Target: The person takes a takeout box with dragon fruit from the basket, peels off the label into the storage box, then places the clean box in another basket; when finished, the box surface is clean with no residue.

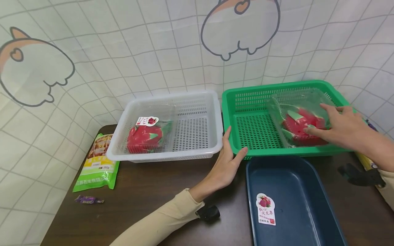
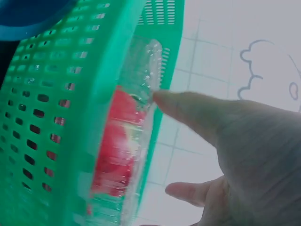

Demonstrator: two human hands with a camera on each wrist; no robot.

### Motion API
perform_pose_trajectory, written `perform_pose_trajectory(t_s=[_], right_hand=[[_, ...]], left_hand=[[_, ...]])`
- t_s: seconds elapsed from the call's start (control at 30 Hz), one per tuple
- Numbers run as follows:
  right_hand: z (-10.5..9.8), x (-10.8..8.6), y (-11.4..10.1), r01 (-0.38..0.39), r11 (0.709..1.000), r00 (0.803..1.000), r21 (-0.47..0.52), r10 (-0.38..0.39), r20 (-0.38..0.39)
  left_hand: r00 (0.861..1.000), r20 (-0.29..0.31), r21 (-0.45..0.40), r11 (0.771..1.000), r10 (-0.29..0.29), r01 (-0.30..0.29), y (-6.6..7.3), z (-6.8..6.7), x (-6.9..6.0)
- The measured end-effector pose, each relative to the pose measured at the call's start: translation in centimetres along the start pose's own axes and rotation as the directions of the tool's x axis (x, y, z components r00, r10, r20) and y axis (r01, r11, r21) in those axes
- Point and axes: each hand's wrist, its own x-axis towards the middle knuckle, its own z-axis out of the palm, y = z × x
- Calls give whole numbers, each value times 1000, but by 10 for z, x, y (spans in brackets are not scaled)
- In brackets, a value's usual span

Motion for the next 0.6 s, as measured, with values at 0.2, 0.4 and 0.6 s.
perform_pose_trajectory(t_s=[0.2,0.4,0.6], right_hand=[[11,0,3,-37,996,999,77,34,37],[14,-1,-1,-66,989,997,131,59,56],[17,-4,1,-77,983,994,166,63,89]], left_hand=[[1000,15,-2,1000,9,-9,0,-1,0],[1000,12,-7,1000,11,-11,0,-3,0],[1000,16,-9,1000,7,-7,0,-1,0]])
